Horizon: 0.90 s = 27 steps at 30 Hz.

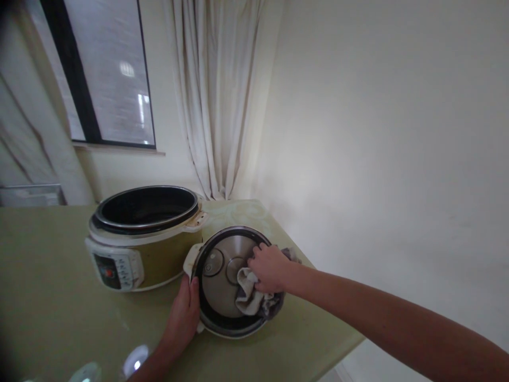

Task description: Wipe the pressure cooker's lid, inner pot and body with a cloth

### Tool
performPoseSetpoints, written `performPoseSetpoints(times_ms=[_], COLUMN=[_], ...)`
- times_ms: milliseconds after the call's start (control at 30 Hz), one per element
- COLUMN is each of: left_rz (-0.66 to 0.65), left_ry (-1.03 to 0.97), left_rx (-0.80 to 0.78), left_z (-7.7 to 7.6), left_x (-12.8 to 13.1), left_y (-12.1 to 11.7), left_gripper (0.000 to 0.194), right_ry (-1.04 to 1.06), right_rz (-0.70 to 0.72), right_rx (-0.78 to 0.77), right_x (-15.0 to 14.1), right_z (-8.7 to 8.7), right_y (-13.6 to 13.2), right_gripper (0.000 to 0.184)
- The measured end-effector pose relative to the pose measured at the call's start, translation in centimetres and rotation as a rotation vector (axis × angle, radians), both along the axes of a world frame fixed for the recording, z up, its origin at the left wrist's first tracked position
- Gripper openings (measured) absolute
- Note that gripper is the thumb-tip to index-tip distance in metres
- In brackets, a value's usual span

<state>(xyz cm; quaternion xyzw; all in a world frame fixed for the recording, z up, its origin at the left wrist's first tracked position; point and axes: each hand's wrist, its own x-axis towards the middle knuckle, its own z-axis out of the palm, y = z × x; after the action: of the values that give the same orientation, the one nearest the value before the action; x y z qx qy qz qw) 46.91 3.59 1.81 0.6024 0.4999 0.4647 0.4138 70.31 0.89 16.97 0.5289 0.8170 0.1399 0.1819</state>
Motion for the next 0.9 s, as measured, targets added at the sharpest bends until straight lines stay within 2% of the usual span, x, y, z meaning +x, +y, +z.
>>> performPoseSetpoints(times_ms=[67,167,333,433,567,733,900], left_rz=[0.000,-0.004,-0.053,-0.030,-0.070,-0.078,-0.090], left_ry=[-0.011,-0.023,-0.112,-0.139,-0.179,-0.140,-0.160], left_rx=[-0.008,-0.028,-0.026,-0.079,-0.121,-0.006,0.039], left_z=[0.1,0.4,-0.1,-0.7,-0.5,0.4,0.2], left_x=[0.0,-0.1,-0.3,-0.8,-1.3,-1.0,-0.7], left_y=[-0.1,-0.2,0.3,0.8,1.0,1.0,1.2], left_gripper=[0.044,0.047,0.061,0.070,0.070,0.069,0.065], right_ry=[0.040,0.055,0.148,0.188,0.162,0.164,0.159], right_rz=[0.035,0.162,0.423,0.535,0.619,0.498,0.169], right_rx=[-0.068,-0.204,-0.317,-0.237,0.012,0.213,0.324], right_x=[-0.6,-2.0,-5.8,-8.2,-9.8,-8.2,-5.2], right_z=[-0.4,-1.1,-2.3,-2.9,-2.7,-0.7,1.9], right_y=[-0.8,-1.7,-1.3,-0.2,1.8,4.4,5.3], right_gripper=[0.056,0.071,0.045,0.036,0.016,0.020,0.025])
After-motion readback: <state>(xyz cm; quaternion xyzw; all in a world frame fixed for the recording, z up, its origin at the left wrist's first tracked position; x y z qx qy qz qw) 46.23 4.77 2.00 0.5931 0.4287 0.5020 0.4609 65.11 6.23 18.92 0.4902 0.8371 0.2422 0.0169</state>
